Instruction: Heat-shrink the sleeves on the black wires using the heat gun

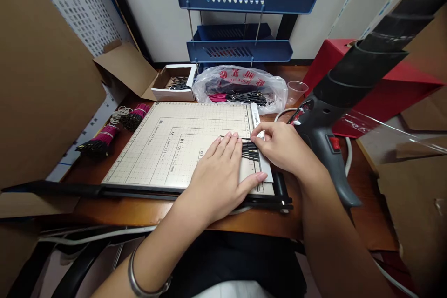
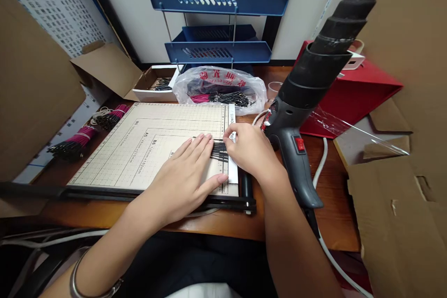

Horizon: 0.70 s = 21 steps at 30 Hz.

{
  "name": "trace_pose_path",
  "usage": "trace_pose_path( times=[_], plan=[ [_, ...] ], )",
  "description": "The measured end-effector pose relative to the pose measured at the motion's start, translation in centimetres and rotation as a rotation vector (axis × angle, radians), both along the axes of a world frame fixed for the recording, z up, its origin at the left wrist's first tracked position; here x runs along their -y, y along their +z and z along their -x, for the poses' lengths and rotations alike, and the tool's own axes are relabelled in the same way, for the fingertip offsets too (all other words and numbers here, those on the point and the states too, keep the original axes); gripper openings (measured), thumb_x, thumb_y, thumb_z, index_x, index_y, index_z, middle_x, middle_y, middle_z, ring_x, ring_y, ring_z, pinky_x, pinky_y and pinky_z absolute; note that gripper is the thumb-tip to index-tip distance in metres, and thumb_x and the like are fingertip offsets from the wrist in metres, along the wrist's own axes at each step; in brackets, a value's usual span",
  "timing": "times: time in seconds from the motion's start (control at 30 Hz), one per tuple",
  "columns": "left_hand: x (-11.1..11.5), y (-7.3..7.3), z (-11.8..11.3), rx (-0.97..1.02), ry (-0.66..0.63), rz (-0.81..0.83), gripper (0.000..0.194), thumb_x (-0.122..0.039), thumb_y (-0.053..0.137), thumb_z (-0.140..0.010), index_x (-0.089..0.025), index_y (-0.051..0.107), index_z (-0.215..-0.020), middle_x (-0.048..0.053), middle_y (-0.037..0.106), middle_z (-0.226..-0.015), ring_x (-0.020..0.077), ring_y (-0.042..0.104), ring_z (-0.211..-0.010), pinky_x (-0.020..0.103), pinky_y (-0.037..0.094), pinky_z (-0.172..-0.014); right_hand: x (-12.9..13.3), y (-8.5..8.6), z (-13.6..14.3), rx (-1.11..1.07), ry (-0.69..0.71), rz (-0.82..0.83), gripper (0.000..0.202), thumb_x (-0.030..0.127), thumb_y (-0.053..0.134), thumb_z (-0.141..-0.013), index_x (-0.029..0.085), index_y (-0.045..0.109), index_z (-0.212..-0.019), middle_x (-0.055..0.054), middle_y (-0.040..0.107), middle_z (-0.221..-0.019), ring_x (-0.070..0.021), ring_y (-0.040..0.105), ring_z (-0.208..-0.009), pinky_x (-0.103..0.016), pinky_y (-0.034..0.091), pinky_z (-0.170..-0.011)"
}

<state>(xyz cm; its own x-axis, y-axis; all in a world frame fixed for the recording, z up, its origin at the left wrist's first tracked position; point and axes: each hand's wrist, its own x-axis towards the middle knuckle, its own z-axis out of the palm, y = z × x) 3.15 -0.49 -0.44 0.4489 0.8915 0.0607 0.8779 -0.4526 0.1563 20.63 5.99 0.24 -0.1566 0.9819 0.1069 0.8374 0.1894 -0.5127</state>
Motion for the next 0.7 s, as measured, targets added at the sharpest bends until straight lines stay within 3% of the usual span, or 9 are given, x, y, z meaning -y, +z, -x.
trace_pose_path(
  times=[0.4, 0.6, 0.7],
  plan=[
    [0.5, -0.8, -1.3, 0.046, -0.054, -0.025, 0.100, -0.077, 0.021, -0.098, 0.002, 0.029, -0.158, 0.021, 0.024, -0.168, 0.0300, 0.018, -0.158, 0.046, 0.018, -0.130, 0.1, 0.4, -0.8, -0.072, 0.140, 0.049, 0.016, 0.027, 0.059, -0.084, 0.023, 0.070, -0.094, 0.005, 0.050, -0.061, -0.0112, 0.044, -0.057, -0.026, 0.031, -0.059],
    [1.3, -0.7, 0.5, 0.008, 0.060, -0.170, 0.086, -0.067, 0.025, -0.103, 0.001, 0.039, -0.154, 0.021, 0.032, -0.165, 0.0328, 0.029, -0.155, 0.051, 0.026, -0.128, 0.2, 1.1, -1.2, -0.065, 0.142, 0.097, 0.012, 0.025, 0.060, -0.079, 0.022, 0.071, -0.078, 0.007, 0.042, -0.054, -0.0096, 0.039, -0.052, -0.027, 0.028, -0.055],
    [1.8, -0.9, 1.2, -0.020, 0.028, -0.195, 0.080, -0.063, 0.024, -0.105, -0.001, 0.047, -0.151, 0.017, 0.040, -0.162, 0.0325, 0.035, -0.153, 0.051, 0.029, -0.127, 0.3, 1.1, -1.1, -0.045, 0.126, 0.089, 0.014, 0.023, 0.059, -0.077, 0.022, 0.072, -0.076, 0.006, 0.044, -0.054, -0.0098, 0.041, -0.053, -0.027, 0.030, -0.057]
  ],
)
